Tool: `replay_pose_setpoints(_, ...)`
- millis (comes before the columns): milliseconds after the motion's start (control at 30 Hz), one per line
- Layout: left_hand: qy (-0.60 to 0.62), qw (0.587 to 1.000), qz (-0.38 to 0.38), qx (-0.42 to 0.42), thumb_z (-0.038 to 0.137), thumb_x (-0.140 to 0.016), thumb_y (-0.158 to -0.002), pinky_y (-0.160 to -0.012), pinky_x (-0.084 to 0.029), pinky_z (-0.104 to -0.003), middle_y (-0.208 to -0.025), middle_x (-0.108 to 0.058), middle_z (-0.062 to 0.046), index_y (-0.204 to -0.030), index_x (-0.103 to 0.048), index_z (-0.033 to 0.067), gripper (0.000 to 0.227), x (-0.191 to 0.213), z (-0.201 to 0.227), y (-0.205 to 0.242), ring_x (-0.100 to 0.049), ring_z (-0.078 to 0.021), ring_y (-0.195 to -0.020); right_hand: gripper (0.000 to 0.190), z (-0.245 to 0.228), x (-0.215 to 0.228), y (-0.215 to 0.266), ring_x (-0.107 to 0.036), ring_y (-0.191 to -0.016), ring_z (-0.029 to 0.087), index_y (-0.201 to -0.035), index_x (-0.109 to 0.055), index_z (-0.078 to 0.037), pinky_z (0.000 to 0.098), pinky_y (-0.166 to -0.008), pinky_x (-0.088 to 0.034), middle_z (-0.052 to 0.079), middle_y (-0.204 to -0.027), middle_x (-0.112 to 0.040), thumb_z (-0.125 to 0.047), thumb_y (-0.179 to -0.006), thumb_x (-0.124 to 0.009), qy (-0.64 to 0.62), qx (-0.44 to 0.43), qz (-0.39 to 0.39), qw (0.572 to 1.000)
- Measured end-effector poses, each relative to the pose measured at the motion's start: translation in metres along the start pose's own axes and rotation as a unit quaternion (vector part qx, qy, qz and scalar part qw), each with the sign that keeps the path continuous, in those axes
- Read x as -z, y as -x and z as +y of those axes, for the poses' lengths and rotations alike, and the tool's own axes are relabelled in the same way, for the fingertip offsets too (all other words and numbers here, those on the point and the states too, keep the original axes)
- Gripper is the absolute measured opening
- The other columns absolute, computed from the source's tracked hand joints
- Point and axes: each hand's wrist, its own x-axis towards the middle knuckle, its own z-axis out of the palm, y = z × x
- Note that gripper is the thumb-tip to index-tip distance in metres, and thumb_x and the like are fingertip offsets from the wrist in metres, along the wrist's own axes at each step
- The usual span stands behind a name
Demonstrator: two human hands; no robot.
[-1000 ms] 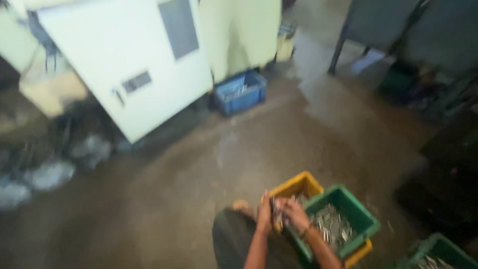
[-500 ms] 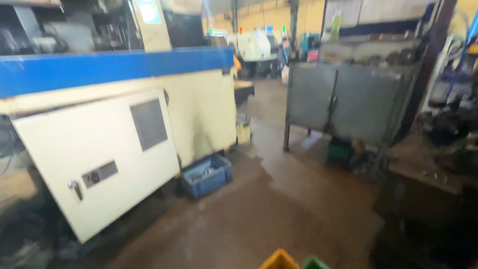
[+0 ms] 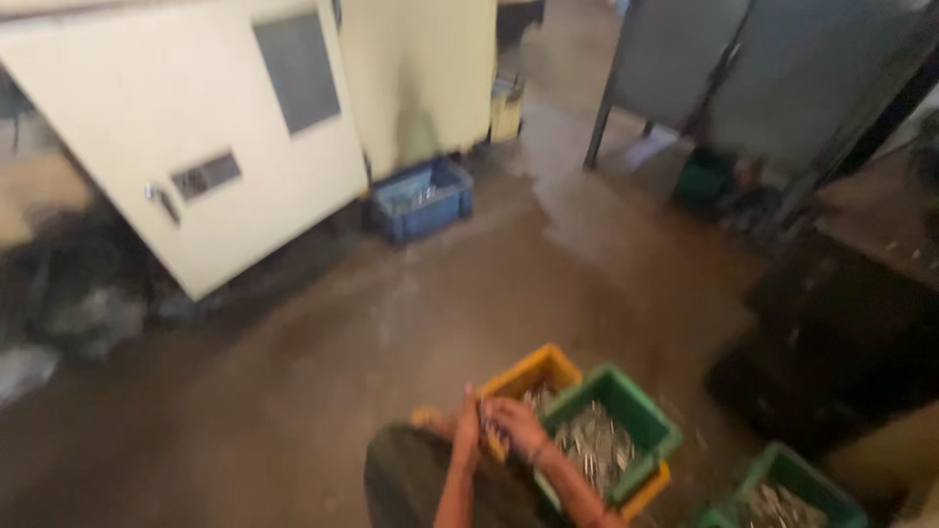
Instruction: The person sits on the floor and sorts small cylindrical metal parts from a yellow crate into green crates using both hands. The person repeatedly picks up handfuls of parts, separates them, and places them into the green crates.
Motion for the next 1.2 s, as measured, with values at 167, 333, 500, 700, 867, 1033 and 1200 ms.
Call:
replay_pose_setpoints(167,-0.133,0.983,0.105,-0.065,0.059,-0.05,-0.1,-0.04,-0.038,-0.026,-0.058,-0.058,0.001,-0.076,-0.07,0.0088,0.059,0.007,-0.009,-0.012,-0.052,-0.0086,-0.046,0.02,0.008,0.005,0.001,-0.054,-0.058,0.006,-0.11,-0.069,-0.006,0.0196,-0.048,-0.041,-0.002,-0.075,-0.062,-0.024,-0.101,-0.064,-0.072,-0.038,-0.013,0.997)
replay_pose_setpoints(333,-0.111,0.985,0.123,-0.039,0.063,-0.054,-0.097,-0.038,-0.036,-0.027,-0.061,-0.055,0.0,-0.082,-0.069,0.0088,0.058,0.008,-0.019,-0.008,-0.047,-0.0093,-0.045,0.017,0.005,0.002,0.013,-0.055,-0.061,0.005,-0.106,-0.064,-0.005,0.0188,-0.048,-0.04,-0.003,-0.078,-0.062,-0.022,-0.102,-0.063,-0.126,-0.035,-0.011,0.991)
replay_pose_setpoints(500,0.051,0.988,0.14,-0.05,0.066,-0.051,-0.096,-0.036,-0.034,-0.025,-0.063,-0.056,0.001,-0.099,-0.065,0.0105,0.058,0.016,-0.034,-0.025,-0.045,-0.0107,-0.041,0.017,-0.015,0.013,0.013,-0.055,-0.064,0.008,-0.104,-0.062,-0.01,0.0201,-0.051,-0.043,-0.001,-0.082,-0.06,-0.025,-0.108,-0.06,-0.271,-0.006,-0.075,0.96)
replay_pose_setpoints(700,0.12,0.981,0.121,-0.09,0.054,-0.05,-0.104,-0.036,-0.035,-0.024,-0.074,-0.054,0.004,-0.096,-0.054,0.0154,0.039,0.043,-0.059,-0.047,-0.051,-0.009,-0.048,0.011,-0.022,0.031,-0.01,-0.059,-0.067,0.012,-0.104,-0.064,-0.013,0.0219,-0.047,-0.044,0.002,-0.087,-0.066,-0.023,-0.101,-0.063,-0.416,-0.046,-0.009,0.908)
replay_pose_setpoints(867,0.199,0.969,0.145,-0.013,0.049,-0.053,-0.103,-0.042,-0.048,-0.029,-0.072,-0.057,-0.004,-0.098,-0.053,0.012,0.038,0.041,-0.063,-0.058,-0.053,-0.0133,-0.05,0.011,-0.032,0.063,-0.042,-0.064,-0.078,0.016,-0.109,-0.063,-0.013,0.0273,-0.059,-0.052,0.005,-0.094,-0.068,-0.022,-0.104,-0.063,-0.403,0.045,0.069,0.912)
replay_pose_setpoints(1033,0.189,0.97,0.153,0.019,0.046,-0.053,-0.103,-0.047,-0.054,-0.031,-0.076,-0.061,-0.006,-0.103,-0.057,0.0117,0.034,0.03,-0.06,-0.054,-0.059,-0.0156,-0.055,0.035,-0.034,0.075,-0.072,-0.069,-0.084,0.025,-0.109,-0.062,-0.008,0.0438,-0.064,-0.056,0.01,-0.096,-0.07,-0.042,-0.101,-0.06,-0.31,-0.02,0.13,0.942)
replay_pose_setpoints(1200,0.229,0.968,0.099,0.005,0.038,-0.049,-0.103,-0.056,-0.061,-0.036,-0.084,-0.066,-0.009,-0.11,-0.059,0.0074,0.033,0.02,-0.049,-0.05,-0.065,-0.0204,-0.063,0.046,-0.011,0.063,-0.061,-0.06,-0.112,0.014,-0.138,-0.055,-0.018,0.0469,-0.089,-0.055,-0.006,-0.128,-0.06,-0.033,-0.095,-0.06,-0.077,-0.075,0.24,0.965)
